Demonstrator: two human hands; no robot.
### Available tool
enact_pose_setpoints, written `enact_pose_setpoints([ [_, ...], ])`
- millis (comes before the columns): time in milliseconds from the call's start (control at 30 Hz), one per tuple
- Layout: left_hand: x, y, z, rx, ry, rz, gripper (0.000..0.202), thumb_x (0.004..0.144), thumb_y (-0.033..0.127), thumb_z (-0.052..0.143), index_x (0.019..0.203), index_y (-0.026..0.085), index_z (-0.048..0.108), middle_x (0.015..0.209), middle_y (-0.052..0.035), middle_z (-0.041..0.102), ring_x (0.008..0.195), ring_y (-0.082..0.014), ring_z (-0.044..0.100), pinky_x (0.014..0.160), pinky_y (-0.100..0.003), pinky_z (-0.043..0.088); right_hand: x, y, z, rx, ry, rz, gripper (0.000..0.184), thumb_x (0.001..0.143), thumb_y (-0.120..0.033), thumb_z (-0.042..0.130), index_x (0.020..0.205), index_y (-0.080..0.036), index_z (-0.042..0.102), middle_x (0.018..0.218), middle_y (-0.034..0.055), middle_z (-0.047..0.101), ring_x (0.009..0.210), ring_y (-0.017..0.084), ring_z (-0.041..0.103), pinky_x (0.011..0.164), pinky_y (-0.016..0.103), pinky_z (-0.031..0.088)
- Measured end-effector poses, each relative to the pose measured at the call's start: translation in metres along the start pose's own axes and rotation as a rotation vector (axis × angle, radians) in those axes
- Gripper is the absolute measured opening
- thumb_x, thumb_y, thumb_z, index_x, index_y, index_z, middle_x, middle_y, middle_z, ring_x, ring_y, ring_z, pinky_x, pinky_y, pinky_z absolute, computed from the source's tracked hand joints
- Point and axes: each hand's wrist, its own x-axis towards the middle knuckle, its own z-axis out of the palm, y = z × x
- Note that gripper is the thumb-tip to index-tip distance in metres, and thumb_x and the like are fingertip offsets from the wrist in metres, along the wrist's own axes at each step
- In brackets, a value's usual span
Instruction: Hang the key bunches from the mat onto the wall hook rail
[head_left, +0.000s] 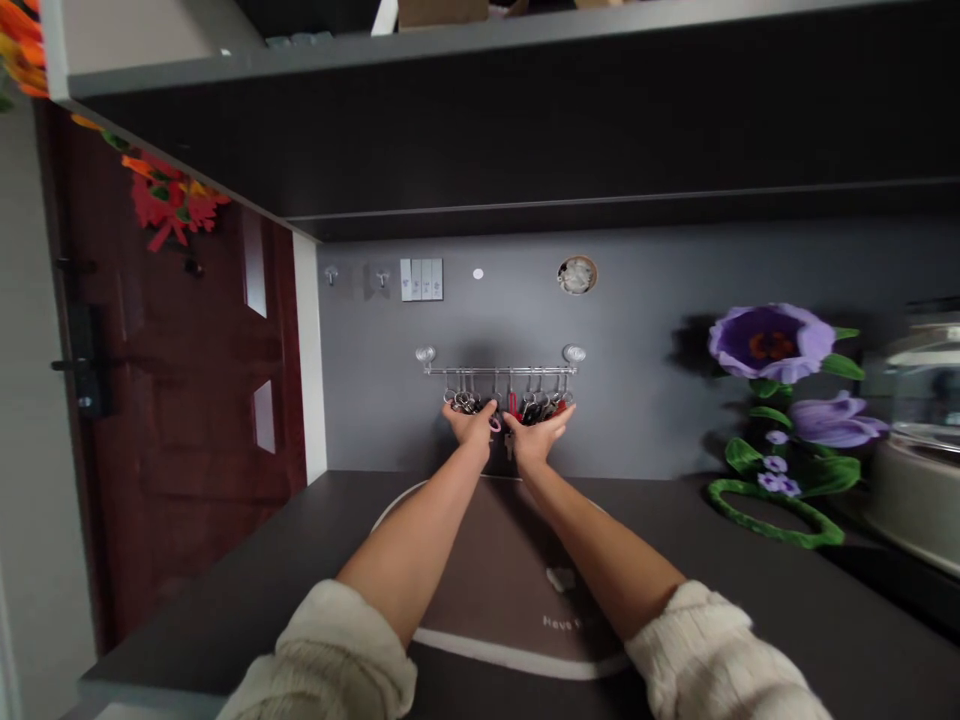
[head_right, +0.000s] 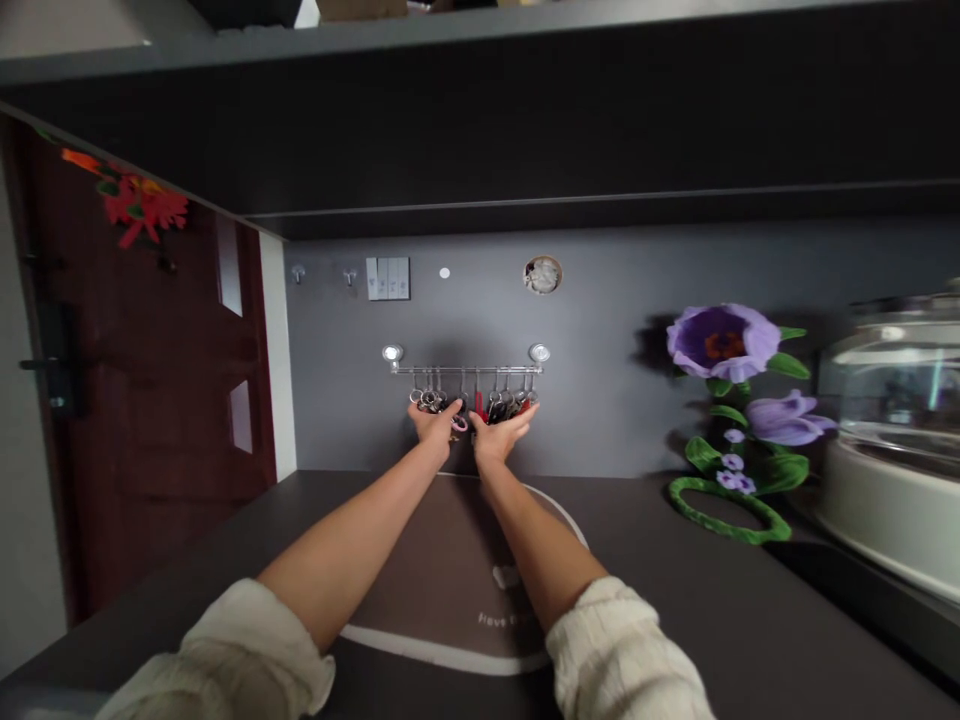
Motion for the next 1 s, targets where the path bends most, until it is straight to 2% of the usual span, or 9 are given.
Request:
enact_pose_setpoints([
  [133,0.006,0.003,-0.005,0.003,0.019,-0.022,0.057,0.058,0.015,0.07,0.103,0.019,0.034,0.093,-0.0036,0.057,0.067,-0.0093,0.058,0.058,-0.022,0.047,0.003,-0.004,-0.003,0.059,0.054,-0.047,0.098,0.061,-0.028,0.061,0.133,-0.012,-0.004,0.132,0.0184,0.025,0.125,0.026,0.026,0.103,0.035,0.023],
  [233,0.009,0.011,-0.018,0.013,-0.043,-0.024,0.049,0.061,0.015,0.067,0.1,0.019,0.037,0.079,0.0005,0.058,0.056,-0.0072,0.056,0.051,-0.021,0.045,0.008,-0.006,-0.011,0.141,0.041,-0.073,0.089,0.062,-0.025,0.058,0.131,-0.012,0.003,0.129,0.0163,0.031,0.12,0.022,0.034,0.102,0.033,0.026],
  [333,0.011,0.022,-0.03,0.065,-0.102,-0.001,0.044,0.062,0.018,0.065,0.099,0.017,0.041,0.065,0.0041,0.055,0.045,-0.0058,0.051,0.046,-0.019,0.043,0.014,-0.011,-0.02,0.199,0.041,-0.069,0.088,0.06,-0.023,0.058,0.13,-0.013,0.005,0.126,0.0152,0.035,0.116,0.022,0.038,0.099,0.035,0.03],
  [433,0.012,0.032,-0.035,0.114,-0.123,0.054,0.039,0.059,0.019,0.068,0.091,0.014,0.047,0.06,0.0032,0.055,0.044,-0.0069,0.052,0.045,-0.019,0.042,0.018,-0.022,-0.026,0.235,0.086,-0.075,0.09,0.056,-0.018,0.06,0.13,-0.013,0.01,0.124,0.015,0.036,0.114,0.023,0.039,0.098,0.035,0.031],
  [600,0.017,0.046,-0.034,0.237,-0.124,0.138,0.039,0.058,0.019,0.068,0.091,0.013,0.048,0.062,0.0016,0.056,0.044,-0.0079,0.053,0.044,-0.019,0.042,0.024,-0.044,-0.028,0.199,0.112,-0.059,0.087,0.053,-0.011,0.059,0.129,-0.012,0.017,0.121,0.0162,0.036,0.11,0.025,0.041,0.097,0.036,0.031],
  [767,0.025,0.07,-0.025,0.382,-0.186,0.213,0.042,0.06,0.017,0.068,0.095,0.015,0.045,0.069,0.0001,0.057,0.043,-0.0074,0.052,0.044,-0.019,0.041,0.041,-0.056,-0.022,0.149,0.048,-0.154,0.081,0.055,-0.013,0.058,0.127,-0.017,0.021,0.117,0.0138,0.039,0.107,0.024,0.043,0.093,0.037,0.034],
  [900,0.025,0.095,-0.012,0.314,-0.29,0.207,0.048,0.061,0.017,0.068,0.101,0.014,0.043,0.072,-0.0005,0.056,0.045,-0.0061,0.052,0.045,-0.018,0.041,0.057,-0.067,-0.017,0.125,-0.014,-0.221,0.076,0.056,-0.014,0.058,0.124,-0.016,0.024,0.115,0.0127,0.042,0.106,0.023,0.043,0.092,0.036,0.036],
  [1000,0.02,0.104,-0.015,0.207,-0.391,0.174,0.052,0.062,0.019,0.069,0.106,0.014,0.04,0.069,0.0017,0.055,0.045,-0.0047,0.05,0.046,-0.018,0.041,0.059,-0.077,-0.022,0.187,-0.11,-0.214,0.075,0.057,-0.015,0.058,0.123,-0.02,0.022,0.115,0.0101,0.043,0.102,0.019,0.046,0.087,0.033,0.04],
])
